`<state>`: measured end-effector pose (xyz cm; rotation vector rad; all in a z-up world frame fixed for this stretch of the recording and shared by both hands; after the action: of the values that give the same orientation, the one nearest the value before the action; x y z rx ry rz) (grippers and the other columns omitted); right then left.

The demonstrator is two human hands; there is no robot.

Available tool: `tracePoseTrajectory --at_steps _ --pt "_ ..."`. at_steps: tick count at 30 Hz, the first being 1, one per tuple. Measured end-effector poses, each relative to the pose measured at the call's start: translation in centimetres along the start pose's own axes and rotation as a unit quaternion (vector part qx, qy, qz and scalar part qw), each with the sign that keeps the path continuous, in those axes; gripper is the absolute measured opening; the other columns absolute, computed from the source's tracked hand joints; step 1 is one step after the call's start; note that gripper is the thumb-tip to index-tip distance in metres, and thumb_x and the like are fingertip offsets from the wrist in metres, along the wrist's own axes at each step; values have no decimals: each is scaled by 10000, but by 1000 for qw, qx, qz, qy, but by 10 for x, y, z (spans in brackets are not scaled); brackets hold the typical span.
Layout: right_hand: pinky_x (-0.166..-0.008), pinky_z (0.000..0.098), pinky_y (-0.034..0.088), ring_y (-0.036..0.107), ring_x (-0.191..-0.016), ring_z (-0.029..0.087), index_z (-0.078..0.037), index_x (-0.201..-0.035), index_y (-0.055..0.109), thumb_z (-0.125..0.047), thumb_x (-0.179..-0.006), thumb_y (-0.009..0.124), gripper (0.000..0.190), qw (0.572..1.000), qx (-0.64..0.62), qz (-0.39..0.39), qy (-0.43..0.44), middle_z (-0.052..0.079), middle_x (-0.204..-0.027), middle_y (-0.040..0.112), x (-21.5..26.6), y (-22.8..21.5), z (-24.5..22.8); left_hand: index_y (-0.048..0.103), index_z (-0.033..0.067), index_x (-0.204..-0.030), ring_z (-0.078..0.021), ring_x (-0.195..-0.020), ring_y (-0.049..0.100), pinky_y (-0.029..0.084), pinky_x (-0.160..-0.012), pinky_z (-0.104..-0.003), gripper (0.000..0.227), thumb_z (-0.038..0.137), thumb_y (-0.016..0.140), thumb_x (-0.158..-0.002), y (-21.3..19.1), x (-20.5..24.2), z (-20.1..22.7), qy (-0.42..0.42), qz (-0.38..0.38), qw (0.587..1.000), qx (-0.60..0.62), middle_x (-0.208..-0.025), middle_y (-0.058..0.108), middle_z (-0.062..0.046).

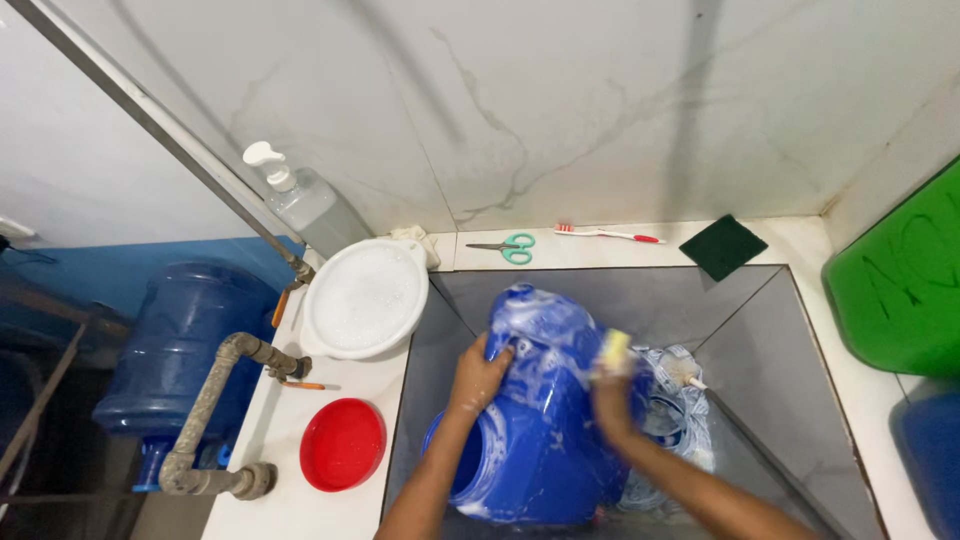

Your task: The person pours liquid from a large blue container into a smaller clear bottle, then washes the large blue container using a sponge and a toothbrush under running water. The person scrubs the exterior and interior of the container and rinses it thoroughly.

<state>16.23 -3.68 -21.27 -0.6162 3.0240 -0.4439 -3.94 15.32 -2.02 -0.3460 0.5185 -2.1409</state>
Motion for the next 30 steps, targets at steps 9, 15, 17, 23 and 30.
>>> tracePoseTrajectory --at_steps 9,15,17,23,30 --pt "-731 588 443 598 -813 454 48 -934 629 -305 -1079 383 453 961 167 -51 -216 282 -860 645 -69 19 -22 710 -7 -1046 -302 -716 723 552 -675 -416 333 264 723 -854 -8 -3 -70 -96 81 991 43 -836 753 -195" --pt "-720 540 496 657 -751 380 28 -972 662 -290 -1081 395 429 921 111 -178 -327 242 -848 680 140 32 -48 701 -26 -957 -237 -455 615 493 -457 -410 338 297 741 -865 -23 -9 -123 -174 105 976 79 -668 686 -162" --pt "-696 530 503 661 -732 370 19 -993 661 -277 -1067 406 398 872 132 -136 -451 231 -852 682 109 71 -91 704 0 -968 -224 -467 646 515 -479 -386 330 309 732 -856 -24 -13 -117 -144 112 982 47 -660 697 -139" --pt "-623 503 525 672 -677 340 -10 -1056 659 -240 -1026 439 320 839 447 -120 -286 200 -865 687 -60 69 6 699 -16 -997 -366 -665 710 558 -652 -473 360 321 700 -872 -14 -5 -122 -181 94 977 56 -785 725 -230" --pt "-1149 577 266 369 -1383 556 167 -1408 444 -278 -1110 405 537 908 120 -202 -347 410 -1452 424 100 7 -82 646 -31 -1144 -472 -1174 568 441 -1025 -505 510 419 710 -913 0 -22 -80 -6 148 982 -121 -1223 628 -331"
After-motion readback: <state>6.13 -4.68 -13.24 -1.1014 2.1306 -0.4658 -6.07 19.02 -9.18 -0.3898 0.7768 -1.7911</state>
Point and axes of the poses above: each hand's wrist, its own x-axis away from the middle knuckle, its own y-axis out of the palm, z = x × y, the point moved 9 cm from there along -x, towards the middle knuckle
